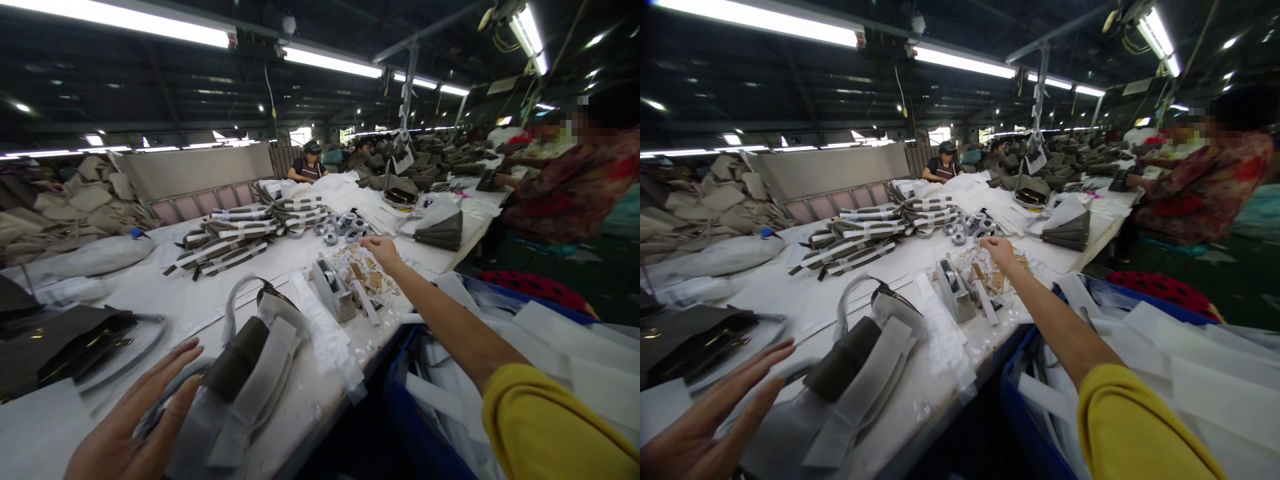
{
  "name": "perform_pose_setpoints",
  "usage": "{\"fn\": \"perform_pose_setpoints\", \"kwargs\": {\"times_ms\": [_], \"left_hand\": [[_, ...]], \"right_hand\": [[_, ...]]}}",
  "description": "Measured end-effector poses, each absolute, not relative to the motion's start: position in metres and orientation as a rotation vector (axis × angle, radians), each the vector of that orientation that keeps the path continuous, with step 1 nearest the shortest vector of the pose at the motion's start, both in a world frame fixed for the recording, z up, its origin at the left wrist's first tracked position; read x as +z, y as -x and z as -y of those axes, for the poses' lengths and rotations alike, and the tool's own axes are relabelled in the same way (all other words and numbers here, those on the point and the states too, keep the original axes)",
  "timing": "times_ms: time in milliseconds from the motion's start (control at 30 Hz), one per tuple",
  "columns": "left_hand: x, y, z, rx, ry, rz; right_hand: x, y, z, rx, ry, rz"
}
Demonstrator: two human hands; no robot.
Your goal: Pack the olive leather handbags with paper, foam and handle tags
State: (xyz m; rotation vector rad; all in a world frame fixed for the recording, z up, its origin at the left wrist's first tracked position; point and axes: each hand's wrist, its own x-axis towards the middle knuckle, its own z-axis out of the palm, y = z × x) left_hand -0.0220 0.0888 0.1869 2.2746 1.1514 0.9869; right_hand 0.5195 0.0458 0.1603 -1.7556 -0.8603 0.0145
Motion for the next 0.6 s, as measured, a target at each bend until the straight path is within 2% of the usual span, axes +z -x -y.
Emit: {"fn": "perform_pose_setpoints", "kwargs": {"times_ms": [167, 267, 433, 600], "left_hand": [[0.24, -0.043, -0.078, 0.952, -2.244, -0.945], [0.254, -0.094, -0.08, 0.885, -2.148, -0.703], [0.239, -0.152, -0.094, 0.825, -1.963, -0.54], [0.222, -0.147, -0.093, 0.842, -1.849, -0.516]], "right_hand": [[0.215, -0.473, -0.045, 0.068, 1.549, 1.005], [0.24, -0.425, -0.039, 0.182, 1.414, 1.141], [0.255, -0.345, -0.027, 0.349, 1.28, 1.3], [0.235, -0.295, -0.021, 0.475, 1.204, 1.287]]}}
